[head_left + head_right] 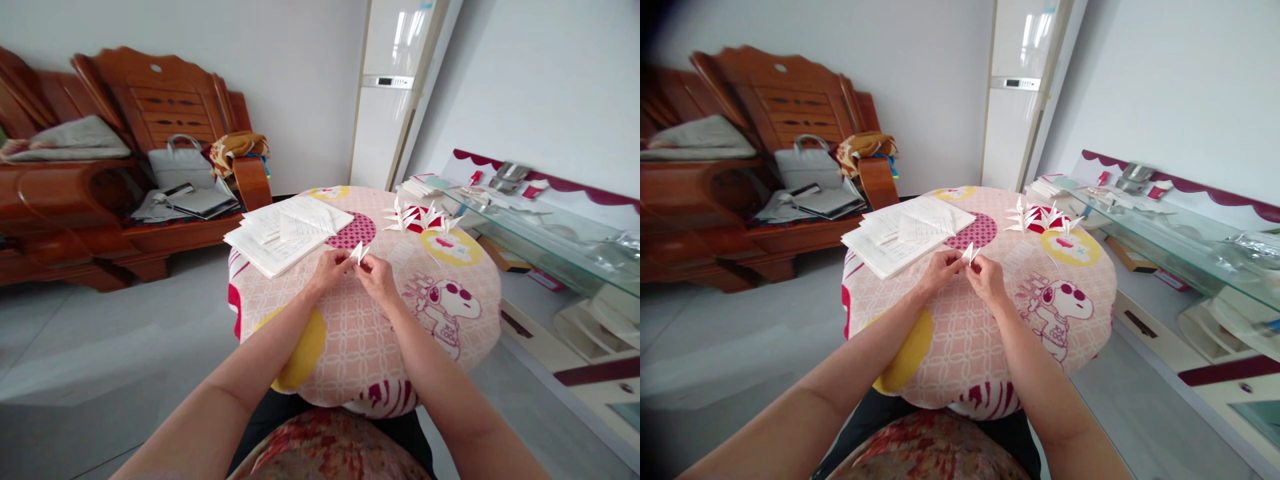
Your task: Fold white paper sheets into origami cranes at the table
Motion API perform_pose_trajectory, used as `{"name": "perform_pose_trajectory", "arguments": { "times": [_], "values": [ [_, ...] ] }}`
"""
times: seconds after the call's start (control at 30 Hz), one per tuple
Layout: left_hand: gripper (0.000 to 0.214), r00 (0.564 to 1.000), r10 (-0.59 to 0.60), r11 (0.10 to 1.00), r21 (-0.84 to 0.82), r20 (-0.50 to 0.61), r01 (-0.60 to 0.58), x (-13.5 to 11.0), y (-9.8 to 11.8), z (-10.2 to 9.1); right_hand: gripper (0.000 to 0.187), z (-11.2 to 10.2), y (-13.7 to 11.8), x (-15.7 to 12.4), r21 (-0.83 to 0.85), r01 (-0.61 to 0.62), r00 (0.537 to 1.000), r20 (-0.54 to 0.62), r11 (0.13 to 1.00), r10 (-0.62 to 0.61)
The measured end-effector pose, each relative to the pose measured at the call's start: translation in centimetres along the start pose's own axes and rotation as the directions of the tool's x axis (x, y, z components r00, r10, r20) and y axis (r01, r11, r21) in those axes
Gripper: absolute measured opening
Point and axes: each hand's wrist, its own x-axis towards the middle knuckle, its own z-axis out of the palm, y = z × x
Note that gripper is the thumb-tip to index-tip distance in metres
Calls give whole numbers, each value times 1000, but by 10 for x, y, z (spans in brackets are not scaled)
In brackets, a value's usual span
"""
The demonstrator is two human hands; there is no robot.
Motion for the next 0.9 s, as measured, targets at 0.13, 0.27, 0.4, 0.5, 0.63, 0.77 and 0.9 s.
{"name": "perform_pose_trajectory", "arguments": {
  "times": [0.13, 0.27, 0.4, 0.5, 0.63, 0.77, 0.9],
  "values": [
    [25, 999, 25, 998, -64, -43, -28, 1, -4, 3, 20, 2, 3, 0, -28, 25, 999, -44, 999, -27],
    [25, 999, 5, 964, -265, -37, -14, 0, -4, 7, 14, 2, 3, 1, -71, 67, 993, -96, 995, -74],
    [26, 999, -28, 937, -349, -29, 16, 0, -3, 9, 16, 0, 1, 1, -88, 101, 989, -100, 991, -109],
    [25, 998, -31, 933, -361, -46, 12, 0, -1, 9, 17, -1, -3, 1, -84, 104, 989, -99, 991, -112],
    [24, 997, -49, 945, -326, -57, 28, -1, 1, 9, 17, 0, -6, 0, -52, 85, 991, -100, 995, -90],
    [25, 996, -67, 948, -316, -61, 45, -2, 1, 9, 15, 0, -8, 1, -65, 86, 990, -104, 994, -92],
    [23, 996, -62, 945, -326, -65, 38, -2, 3, 8, 17, 0, -7, 1, -59, 95, 989, -106, 994, -101]
  ]
}}
